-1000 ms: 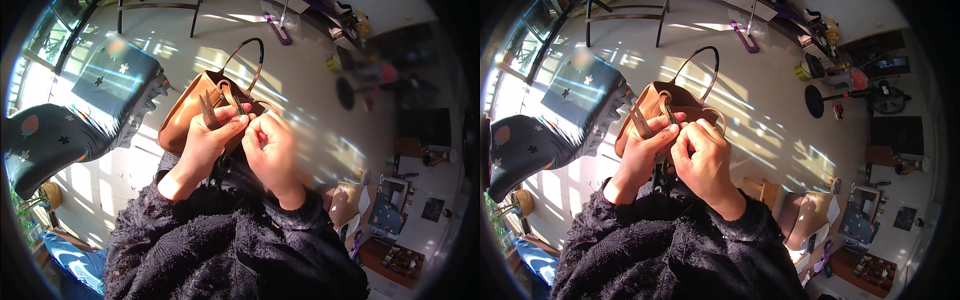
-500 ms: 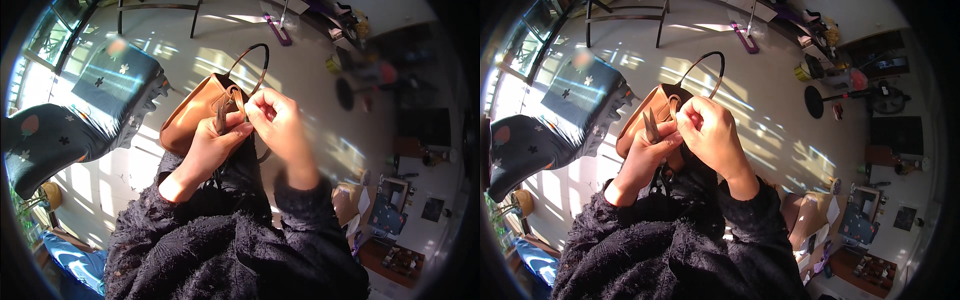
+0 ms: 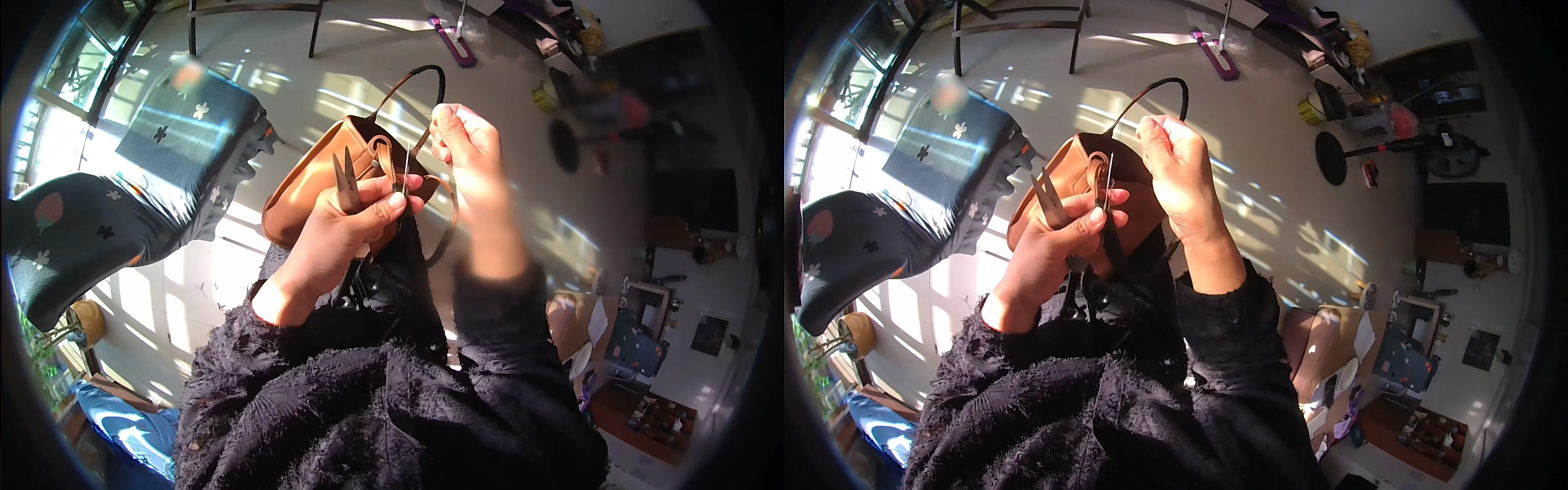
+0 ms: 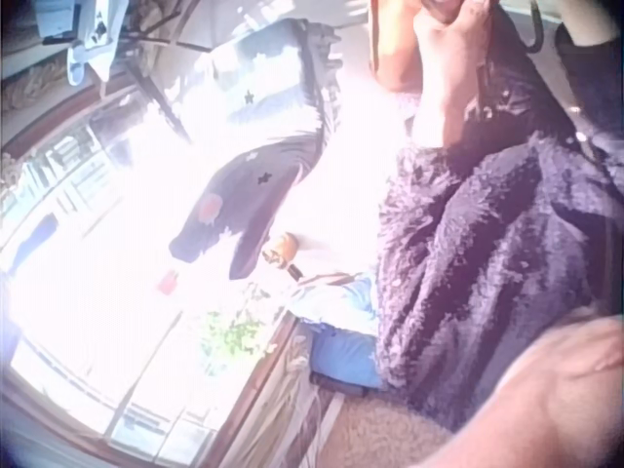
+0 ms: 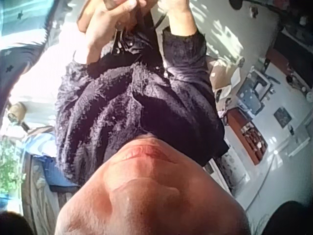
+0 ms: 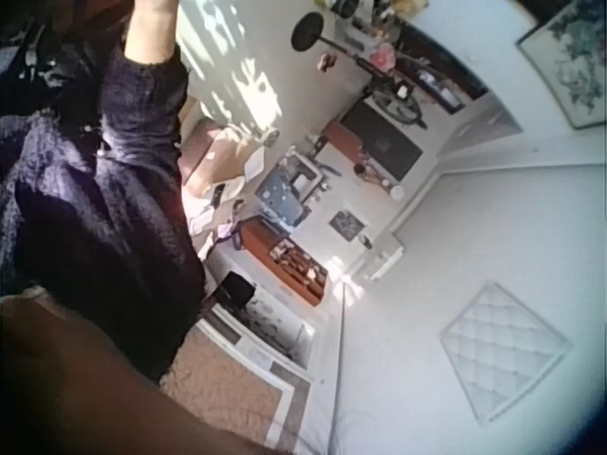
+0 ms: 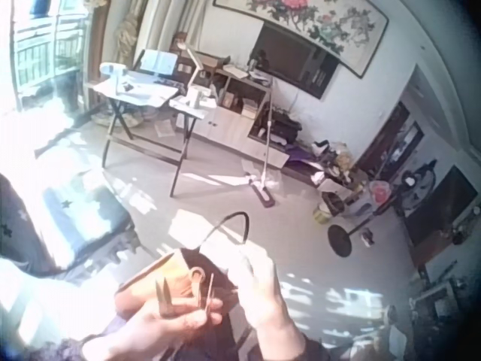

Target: The person uses a pair of scissors to cut a black strap attached to a brown leather handbag. They repeatedly trim the strap, inspect the cut ends, and adjust the strap's position on the bag throughout the clip.

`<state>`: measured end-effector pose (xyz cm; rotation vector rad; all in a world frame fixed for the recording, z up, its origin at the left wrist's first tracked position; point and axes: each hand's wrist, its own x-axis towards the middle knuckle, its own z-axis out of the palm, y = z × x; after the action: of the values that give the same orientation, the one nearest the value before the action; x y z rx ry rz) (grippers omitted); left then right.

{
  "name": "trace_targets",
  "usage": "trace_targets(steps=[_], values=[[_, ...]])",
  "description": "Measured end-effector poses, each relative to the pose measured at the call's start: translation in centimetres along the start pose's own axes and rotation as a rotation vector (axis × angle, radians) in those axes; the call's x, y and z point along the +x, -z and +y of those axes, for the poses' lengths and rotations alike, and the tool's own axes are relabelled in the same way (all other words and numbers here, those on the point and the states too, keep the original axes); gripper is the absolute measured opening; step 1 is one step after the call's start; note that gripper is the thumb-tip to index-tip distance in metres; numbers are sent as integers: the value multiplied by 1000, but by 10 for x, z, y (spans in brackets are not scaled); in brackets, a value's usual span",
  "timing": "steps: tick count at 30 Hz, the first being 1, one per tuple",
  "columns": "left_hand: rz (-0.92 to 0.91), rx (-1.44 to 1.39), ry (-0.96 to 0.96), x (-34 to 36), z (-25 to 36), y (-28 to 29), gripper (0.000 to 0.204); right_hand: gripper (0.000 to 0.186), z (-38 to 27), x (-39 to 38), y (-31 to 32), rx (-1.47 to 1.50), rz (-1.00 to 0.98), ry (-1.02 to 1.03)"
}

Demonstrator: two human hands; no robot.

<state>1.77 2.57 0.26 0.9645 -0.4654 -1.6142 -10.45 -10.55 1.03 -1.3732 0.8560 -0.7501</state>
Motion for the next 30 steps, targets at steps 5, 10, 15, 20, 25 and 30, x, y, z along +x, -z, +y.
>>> trace_targets(steps=[5,10,15,20,25,30], values=[[-42,-17,-26,1,-5,1,28,28,-10,-20,-1,-153,-157,-71],[-86,-64,16,0,-4,4,27,16,-16,-23,-13,-30,-250,-146],[-168,-169,40,5,-6,12,27,17,-16,-23,-23,60,-193,-119],[-137,-36,149,-7,-4,0,27,13,9,4,-10,52,74,234],[-134,-25,83,-7,-6,6,33,15,-6,18,1,111,215,188],[-100,-105,61,-5,-5,8,34,15,-9,-3,8,20,96,224]])
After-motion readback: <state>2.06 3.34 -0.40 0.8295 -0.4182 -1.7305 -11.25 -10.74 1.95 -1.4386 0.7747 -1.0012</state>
